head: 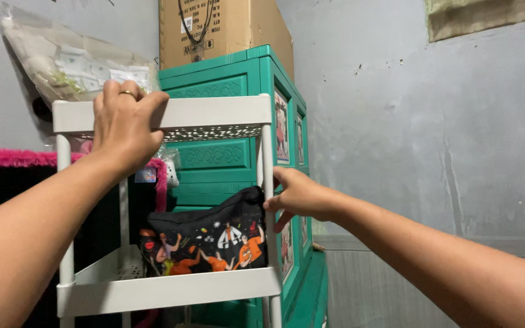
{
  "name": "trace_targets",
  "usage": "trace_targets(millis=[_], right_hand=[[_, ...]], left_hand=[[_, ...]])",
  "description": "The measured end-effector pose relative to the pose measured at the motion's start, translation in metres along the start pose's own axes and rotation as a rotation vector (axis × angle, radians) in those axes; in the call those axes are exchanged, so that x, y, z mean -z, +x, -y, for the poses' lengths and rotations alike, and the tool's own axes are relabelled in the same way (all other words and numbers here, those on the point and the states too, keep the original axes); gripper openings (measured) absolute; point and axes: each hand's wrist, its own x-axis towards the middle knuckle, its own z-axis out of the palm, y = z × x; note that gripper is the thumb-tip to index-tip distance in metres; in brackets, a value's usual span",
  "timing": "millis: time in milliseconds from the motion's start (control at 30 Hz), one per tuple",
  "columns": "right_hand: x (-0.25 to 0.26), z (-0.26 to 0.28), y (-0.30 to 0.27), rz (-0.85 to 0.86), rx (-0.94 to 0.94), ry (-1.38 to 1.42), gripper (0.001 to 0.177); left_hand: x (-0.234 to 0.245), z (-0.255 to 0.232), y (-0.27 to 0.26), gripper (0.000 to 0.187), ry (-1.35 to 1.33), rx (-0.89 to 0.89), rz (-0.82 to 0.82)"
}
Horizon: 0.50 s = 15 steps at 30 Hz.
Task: The person disassembles a white plastic three-tier corner shelf. They remove the top shelf tray, then detach the vertical support poles one by one, and finally remove the remaining shelf trays and a small basket from the frame.
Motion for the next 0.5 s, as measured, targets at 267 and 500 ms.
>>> trace_targets(millis=[267,500], right_hand=[[0.03,-0.055,0.026,-0.061,-0.03,-0.04,0.036],[0.031,-0.07,0.051,0.02,-0.025,0.096,0.041]], left_hand=[[0.0,-0.045,0.015,0.042,0.062,-0.173,-0.066],[0.013,-0.041,-0.004,0.053,0.153,-0.129,-0.124]])
